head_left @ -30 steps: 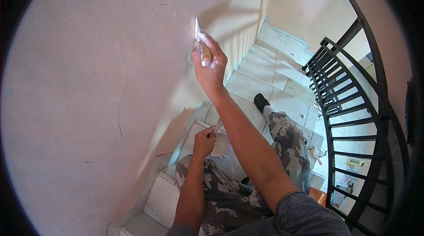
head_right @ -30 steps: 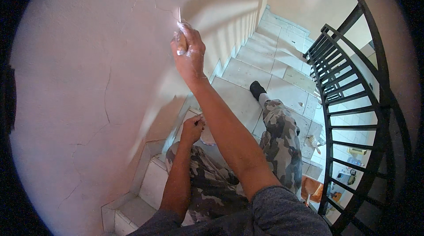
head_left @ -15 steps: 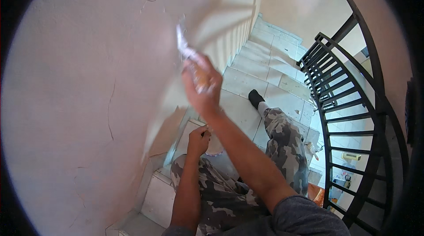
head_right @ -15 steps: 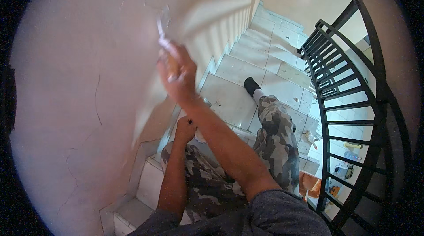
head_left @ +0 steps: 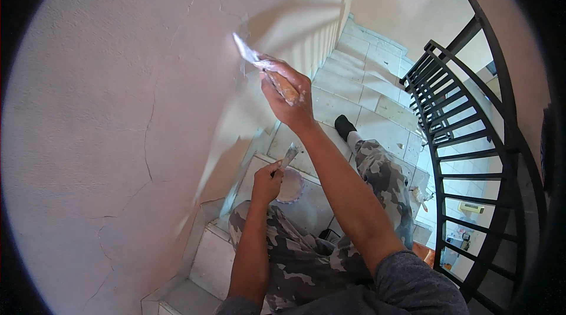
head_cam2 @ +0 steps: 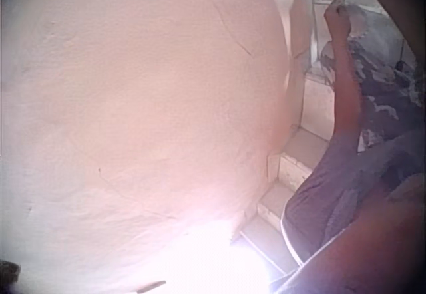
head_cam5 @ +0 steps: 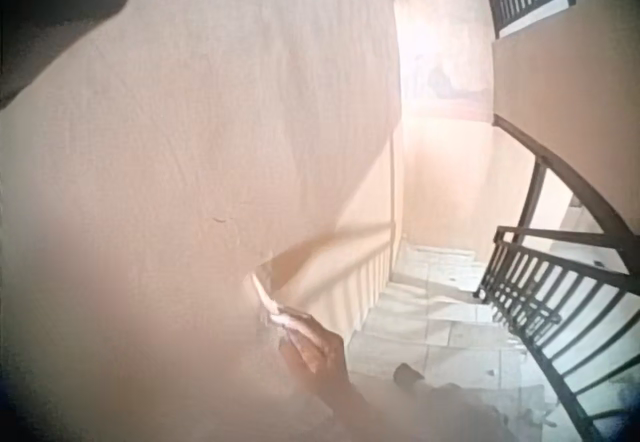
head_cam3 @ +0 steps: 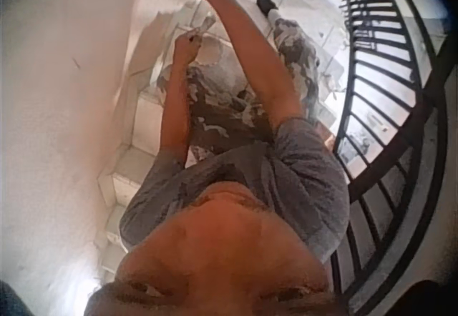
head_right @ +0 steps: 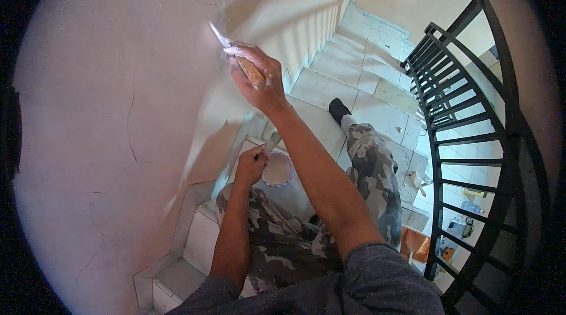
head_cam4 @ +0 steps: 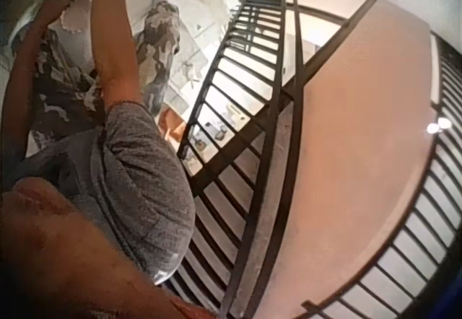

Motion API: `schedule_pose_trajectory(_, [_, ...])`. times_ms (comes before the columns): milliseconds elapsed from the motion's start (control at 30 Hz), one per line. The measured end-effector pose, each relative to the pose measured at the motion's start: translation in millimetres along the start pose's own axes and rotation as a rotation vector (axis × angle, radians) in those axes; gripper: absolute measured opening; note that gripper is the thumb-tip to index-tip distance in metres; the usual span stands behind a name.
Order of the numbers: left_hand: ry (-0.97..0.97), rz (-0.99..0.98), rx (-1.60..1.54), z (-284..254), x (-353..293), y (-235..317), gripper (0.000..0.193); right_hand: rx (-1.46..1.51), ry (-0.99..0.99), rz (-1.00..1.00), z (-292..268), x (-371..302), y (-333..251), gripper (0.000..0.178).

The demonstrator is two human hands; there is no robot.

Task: The person applies a white plaster-like substance to the tiled steps of a spiral staircase using a trowel and a smaller putty knife. They scoop the material from a container and spread it along the edges and surfaces of the steps.

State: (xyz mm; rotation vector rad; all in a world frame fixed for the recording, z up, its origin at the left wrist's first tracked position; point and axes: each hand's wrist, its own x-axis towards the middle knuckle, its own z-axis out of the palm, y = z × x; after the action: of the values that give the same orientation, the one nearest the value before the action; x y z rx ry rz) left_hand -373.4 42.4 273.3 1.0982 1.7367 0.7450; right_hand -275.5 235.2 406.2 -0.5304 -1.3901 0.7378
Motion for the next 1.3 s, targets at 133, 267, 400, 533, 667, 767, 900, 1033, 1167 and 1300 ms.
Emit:
schedule_pose_trajectory(133, [-0.013, 0.008, 0.075, 4.0, 0.1, 7.2, 0.038, -0.055, 0.119, 0.073, -8.2, 13.1, 14.7, 0.026])
schedule_pose_trajectory(267, [0.0, -0.004, 0.009, 8.2, 1.4, 9.1, 0.038, -0.098, 0.066, 0.063, -3.0, 13.1, 18.8, 0.027])
schedule_pose_trajectory(400, [-0.005, -0.017, 0.038, 3.9, 0.1, 6.9, 0.037, -0.045, 0.035, 0.174, -4.4, -7.4, 1.9, 0.024])
schedule_pose_trajectory(533, [0.011, 0.003, 0.01, 2.5, -1.1, 3.1, 0.037, -0.053, 0.139, 0.367, -9.4, -0.9, -13.2, 0.025])
schedule_pose_trajectory(667, [-0.015, -0.029, 0.046, 6.1, 1.4, 10.2, 0.037, -0.046, 0.151, 0.358, -7.9, 12.5, 5.1, 0.023])
schedule_pose_trajectory(767, [0.002, -0.022, 0.042, 3.0, 1.6, 8.0, 0.038, -0.022, 0.108, 0.335, -4.6, 9.5, 4.0, 0.022])
schedule_pose_trajectory(900, [-0.006, -0.034, 0.056, 1.9, -3.8, 10.0, 0.038, -0.017, 0.133, 0.359, -19.1, 8.0, -1.5, 0.021])
schedule_pose_trajectory(1033, [0.005, -0.011, 0.06, 4.1, -0.4, 6.5, 0.037, -0.02, 0.14, 0.432, -13.7, 14.6, 4.5, 0.02])
schedule_pose_trajectory(1167, [0.04, -0.011, 0.022, 7.6, -0.4, 12.3, 0.032, 0.133, 0.134, 0.334, -16.8, 10.8, 11.9, 0.021])
schedule_pose_trajectory(1300, [0.096, -0.01, -0.074, -2.7, -7.9, 19.3, 0.027, 0.454, 0.16, 0.505, -33.5, -8.2, -14.4, 0.023])
